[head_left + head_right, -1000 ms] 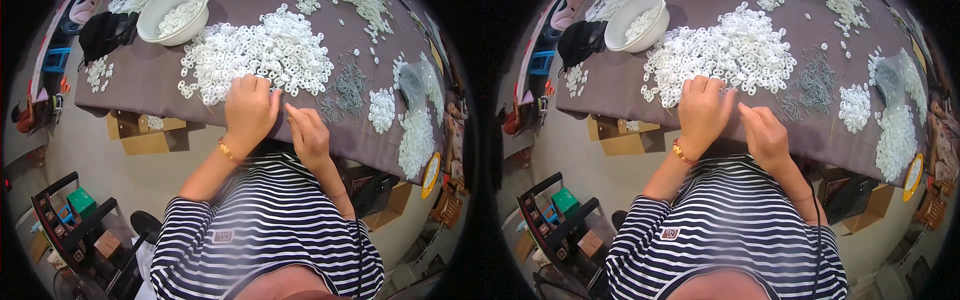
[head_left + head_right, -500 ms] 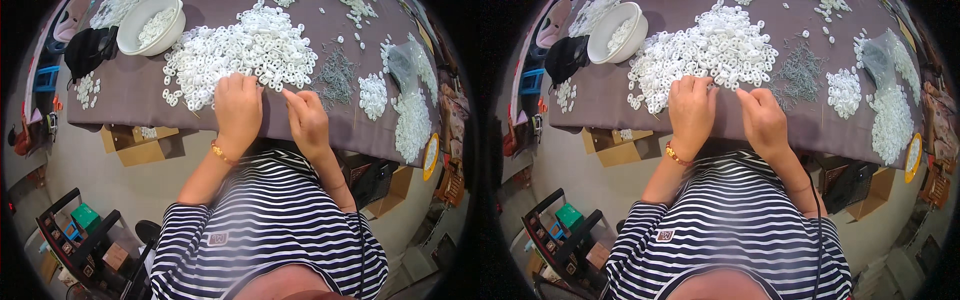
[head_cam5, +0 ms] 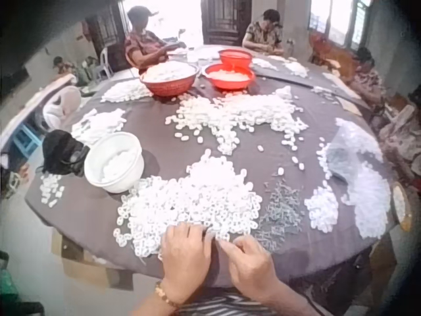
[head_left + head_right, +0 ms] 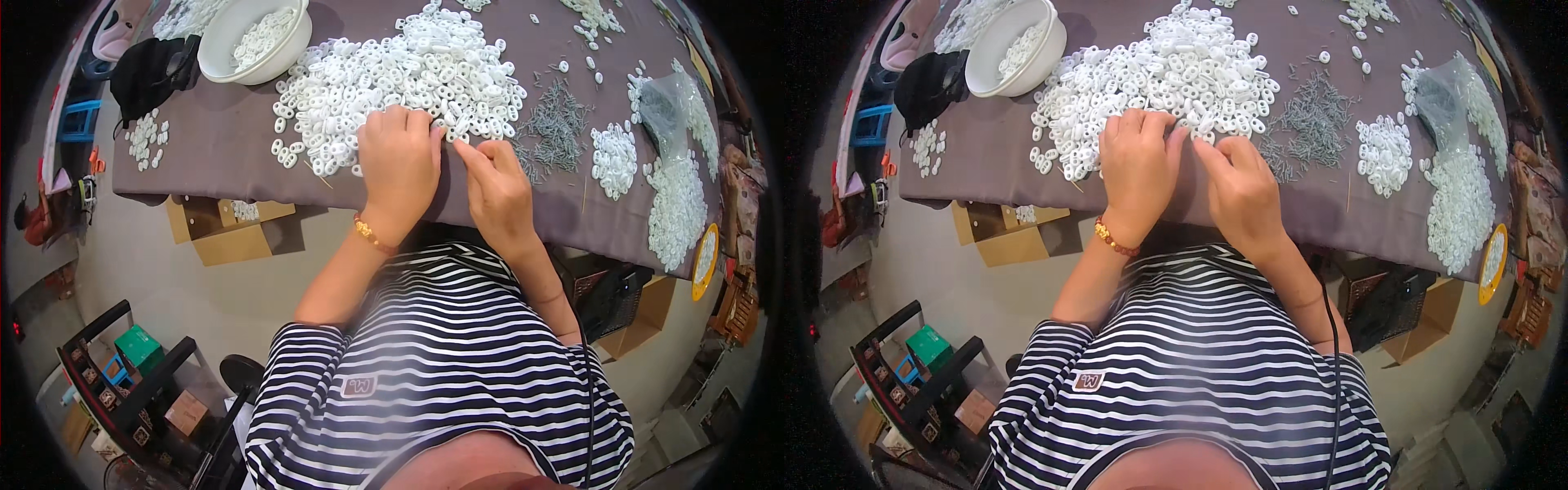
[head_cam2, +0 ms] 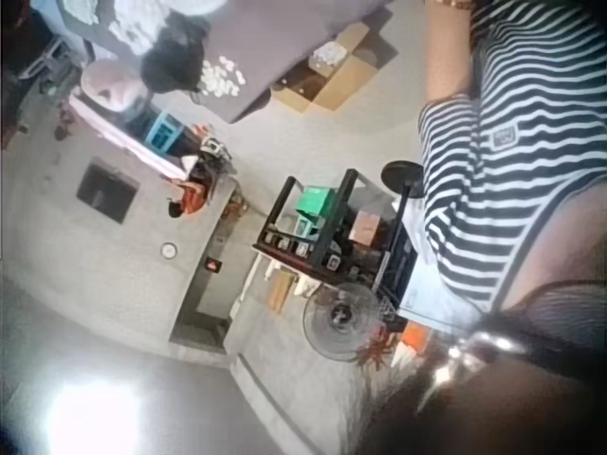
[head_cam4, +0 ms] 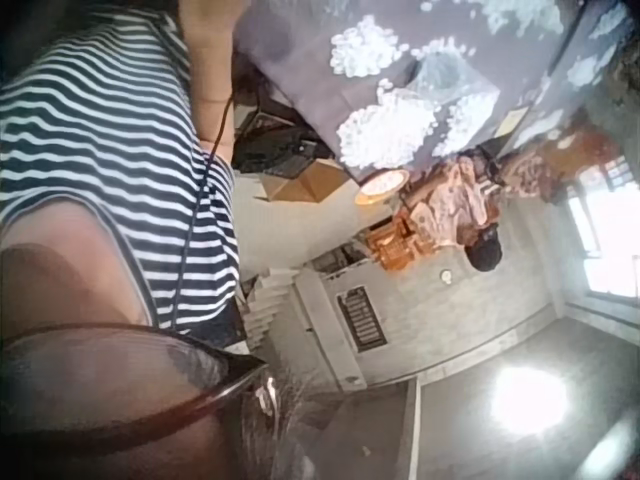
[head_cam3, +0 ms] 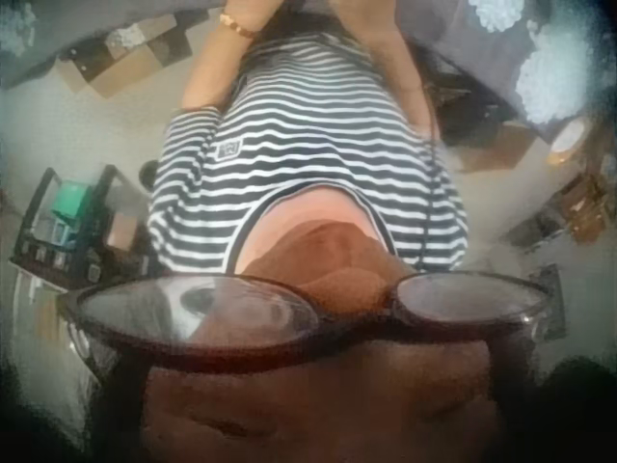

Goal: The person assembles plastic cord locks by hand, repeatedly picking up plastic components and springs from the table and pressing them together.

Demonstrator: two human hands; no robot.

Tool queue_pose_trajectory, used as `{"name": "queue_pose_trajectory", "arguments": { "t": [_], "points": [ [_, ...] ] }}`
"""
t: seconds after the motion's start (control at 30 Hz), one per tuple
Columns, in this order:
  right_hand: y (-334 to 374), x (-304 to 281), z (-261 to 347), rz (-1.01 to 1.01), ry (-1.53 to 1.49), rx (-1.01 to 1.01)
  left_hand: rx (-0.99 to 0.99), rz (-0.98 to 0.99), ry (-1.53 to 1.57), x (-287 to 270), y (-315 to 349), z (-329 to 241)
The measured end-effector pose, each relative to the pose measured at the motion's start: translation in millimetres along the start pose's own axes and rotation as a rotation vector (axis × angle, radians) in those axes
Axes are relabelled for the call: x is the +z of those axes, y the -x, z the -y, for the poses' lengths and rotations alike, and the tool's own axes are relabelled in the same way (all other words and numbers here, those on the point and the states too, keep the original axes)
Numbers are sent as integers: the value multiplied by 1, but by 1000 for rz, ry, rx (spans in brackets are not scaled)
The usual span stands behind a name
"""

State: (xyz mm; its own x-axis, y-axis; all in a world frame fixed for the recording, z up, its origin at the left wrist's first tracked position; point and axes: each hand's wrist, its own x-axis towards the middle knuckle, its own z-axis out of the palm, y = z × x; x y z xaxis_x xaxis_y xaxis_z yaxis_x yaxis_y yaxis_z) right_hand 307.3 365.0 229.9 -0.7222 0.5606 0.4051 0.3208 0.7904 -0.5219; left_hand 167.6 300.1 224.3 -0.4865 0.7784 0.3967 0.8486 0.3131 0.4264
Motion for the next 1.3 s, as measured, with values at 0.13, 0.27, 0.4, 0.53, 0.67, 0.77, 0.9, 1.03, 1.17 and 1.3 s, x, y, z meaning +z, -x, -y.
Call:
{"name": "queue_pose_trajectory", "arguments": {
  "t": [0.13,0.27,0.4,0.53,0.67,0.77,0.9,1.03,1.17,1.3],
  "points": [
    [9,-7,-1,13,4,75,76,-15,-4,5,-6,0],
    [13,-13,-4,-50,-66,114,78,-38,77,-7,-5,-3],
    [12,-18,0,-172,-302,140,-455,274,1009,-21,9,-14],
    [14,-22,6,-36,-641,416,-709,411,1520,-24,21,-21],
    [17,-20,4,12,-704,516,-729,437,1511,-22,27,-23],
    [13,-28,10,71,-949,770,-728,428,1466,-23,29,-22],
    [17,-26,6,106,-988,787,-706,394,1428,-25,27,-24],
    [22,-20,6,20,-818,528,-561,408,1257,-28,25,-21],
    [25,-20,-1,13,-630,219,-560,498,1371,-24,26,-14],
    [24,-19,0,-32,-571,169,-561,447,1496,-20,31,-11]
  ]
}}
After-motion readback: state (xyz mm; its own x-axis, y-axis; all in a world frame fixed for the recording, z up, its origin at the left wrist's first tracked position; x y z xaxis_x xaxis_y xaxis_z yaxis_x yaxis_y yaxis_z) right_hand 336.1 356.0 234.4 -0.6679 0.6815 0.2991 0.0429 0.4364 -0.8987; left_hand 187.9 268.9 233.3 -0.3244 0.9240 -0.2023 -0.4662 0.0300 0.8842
